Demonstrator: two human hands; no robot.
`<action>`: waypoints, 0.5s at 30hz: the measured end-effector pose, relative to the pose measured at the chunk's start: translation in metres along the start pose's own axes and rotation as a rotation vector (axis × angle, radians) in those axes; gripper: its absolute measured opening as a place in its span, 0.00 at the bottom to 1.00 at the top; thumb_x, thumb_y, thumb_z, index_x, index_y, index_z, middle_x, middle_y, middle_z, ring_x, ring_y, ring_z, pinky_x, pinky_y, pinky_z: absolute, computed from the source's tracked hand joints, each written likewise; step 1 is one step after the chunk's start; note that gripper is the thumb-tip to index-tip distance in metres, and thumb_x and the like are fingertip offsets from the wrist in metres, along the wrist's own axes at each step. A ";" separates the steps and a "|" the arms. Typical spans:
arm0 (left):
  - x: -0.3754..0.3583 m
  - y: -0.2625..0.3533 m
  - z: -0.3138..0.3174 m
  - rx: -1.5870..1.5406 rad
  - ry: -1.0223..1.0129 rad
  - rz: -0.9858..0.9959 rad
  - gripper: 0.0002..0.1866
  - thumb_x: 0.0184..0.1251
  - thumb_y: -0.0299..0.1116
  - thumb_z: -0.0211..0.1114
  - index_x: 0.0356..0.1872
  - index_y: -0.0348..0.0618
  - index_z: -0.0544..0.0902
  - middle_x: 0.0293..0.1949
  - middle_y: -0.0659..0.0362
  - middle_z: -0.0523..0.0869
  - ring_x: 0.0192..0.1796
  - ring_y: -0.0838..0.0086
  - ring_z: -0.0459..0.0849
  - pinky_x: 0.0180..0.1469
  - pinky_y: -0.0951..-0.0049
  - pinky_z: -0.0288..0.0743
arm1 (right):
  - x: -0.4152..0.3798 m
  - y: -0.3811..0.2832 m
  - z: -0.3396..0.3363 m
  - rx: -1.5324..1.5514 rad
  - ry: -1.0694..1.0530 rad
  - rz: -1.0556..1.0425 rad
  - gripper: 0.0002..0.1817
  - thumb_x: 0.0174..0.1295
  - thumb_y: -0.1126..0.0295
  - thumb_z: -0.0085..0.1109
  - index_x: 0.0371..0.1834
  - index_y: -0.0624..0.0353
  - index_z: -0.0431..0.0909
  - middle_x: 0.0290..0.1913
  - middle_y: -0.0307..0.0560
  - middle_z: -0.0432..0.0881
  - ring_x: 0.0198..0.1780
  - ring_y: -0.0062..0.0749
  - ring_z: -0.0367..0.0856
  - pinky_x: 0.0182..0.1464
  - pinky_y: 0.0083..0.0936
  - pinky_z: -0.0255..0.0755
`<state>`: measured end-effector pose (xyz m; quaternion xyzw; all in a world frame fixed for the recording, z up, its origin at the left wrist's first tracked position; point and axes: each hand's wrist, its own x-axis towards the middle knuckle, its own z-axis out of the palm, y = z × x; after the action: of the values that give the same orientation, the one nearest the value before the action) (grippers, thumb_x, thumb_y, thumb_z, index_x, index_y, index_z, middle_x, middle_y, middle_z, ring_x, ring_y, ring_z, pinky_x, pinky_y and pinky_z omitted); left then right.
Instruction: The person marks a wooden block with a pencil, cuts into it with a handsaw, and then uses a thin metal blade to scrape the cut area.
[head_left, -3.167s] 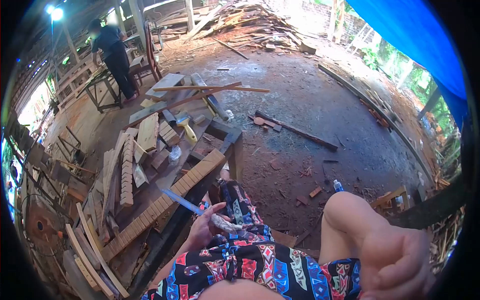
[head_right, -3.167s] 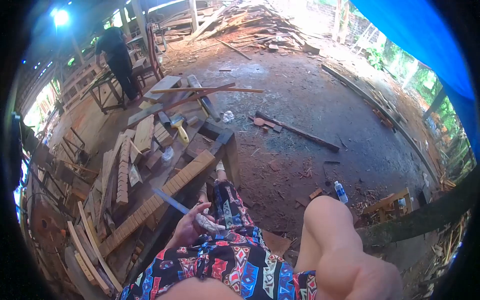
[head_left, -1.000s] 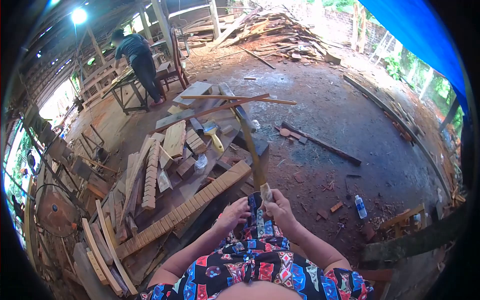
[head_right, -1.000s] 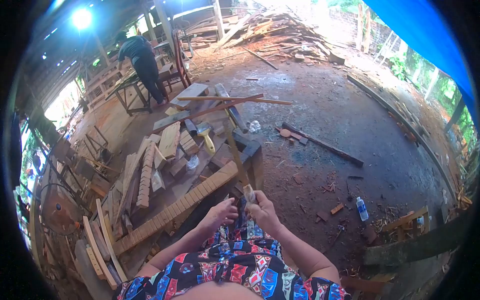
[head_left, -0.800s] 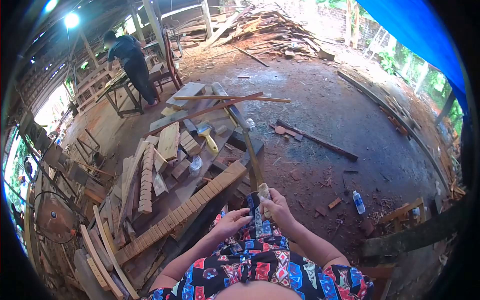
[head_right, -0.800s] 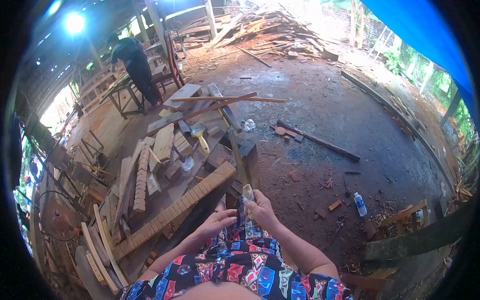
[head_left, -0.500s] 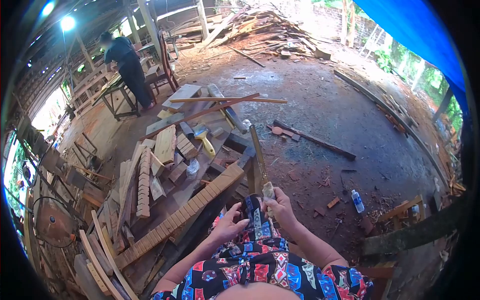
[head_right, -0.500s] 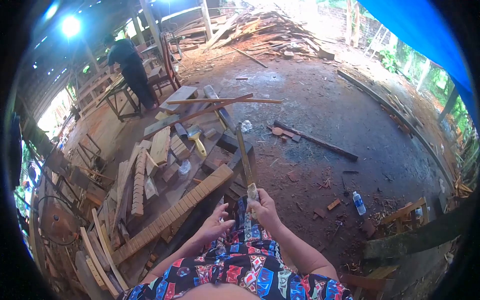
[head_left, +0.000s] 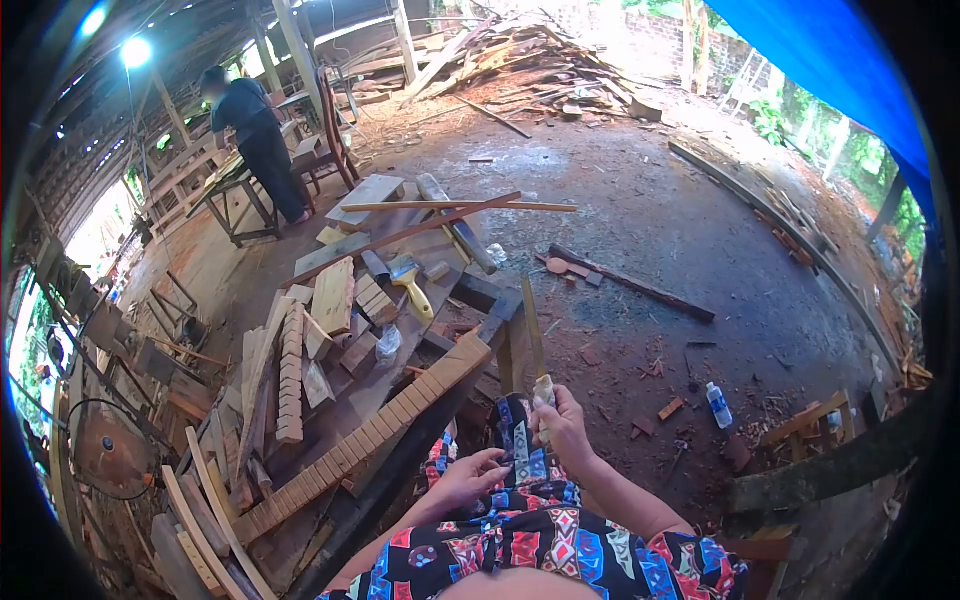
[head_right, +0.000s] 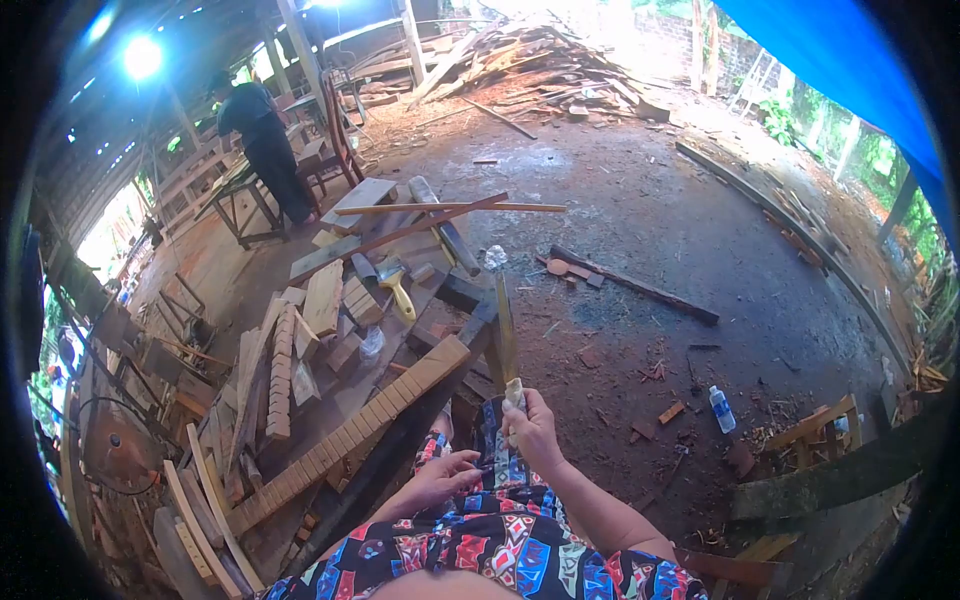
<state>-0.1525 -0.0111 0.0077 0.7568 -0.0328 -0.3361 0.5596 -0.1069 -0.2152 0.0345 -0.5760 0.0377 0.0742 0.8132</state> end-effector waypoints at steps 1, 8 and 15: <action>0.000 -0.002 0.001 0.002 -0.014 0.004 0.30 0.69 0.42 0.61 0.66 0.35 0.65 0.47 0.53 0.82 0.46 0.75 0.80 0.49 0.77 0.74 | 0.001 0.001 -0.001 -0.017 0.011 -0.023 0.09 0.68 0.68 0.50 0.46 0.59 0.68 0.24 0.38 0.73 0.20 0.17 0.71 0.21 0.16 0.69; -0.002 0.004 0.000 0.058 0.012 -0.023 0.30 0.69 0.41 0.61 0.65 0.35 0.66 0.44 0.54 0.83 0.44 0.76 0.80 0.47 0.77 0.74 | -0.004 -0.001 -0.006 -0.033 0.030 -0.023 0.07 0.68 0.68 0.50 0.43 0.59 0.69 0.25 0.37 0.73 0.22 0.16 0.72 0.23 0.16 0.70; 0.002 -0.012 0.006 0.081 -0.023 0.035 0.31 0.66 0.48 0.62 0.65 0.39 0.70 0.46 0.51 0.84 0.44 0.71 0.82 0.49 0.72 0.76 | 0.003 0.042 -0.010 0.104 0.144 0.121 0.07 0.68 0.66 0.45 0.43 0.57 0.66 0.27 0.43 0.76 0.20 0.23 0.75 0.23 0.18 0.70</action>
<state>-0.1583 -0.0128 -0.0049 0.7742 -0.0660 -0.3334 0.5339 -0.1101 -0.2108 -0.0080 -0.5336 0.1343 0.0795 0.8312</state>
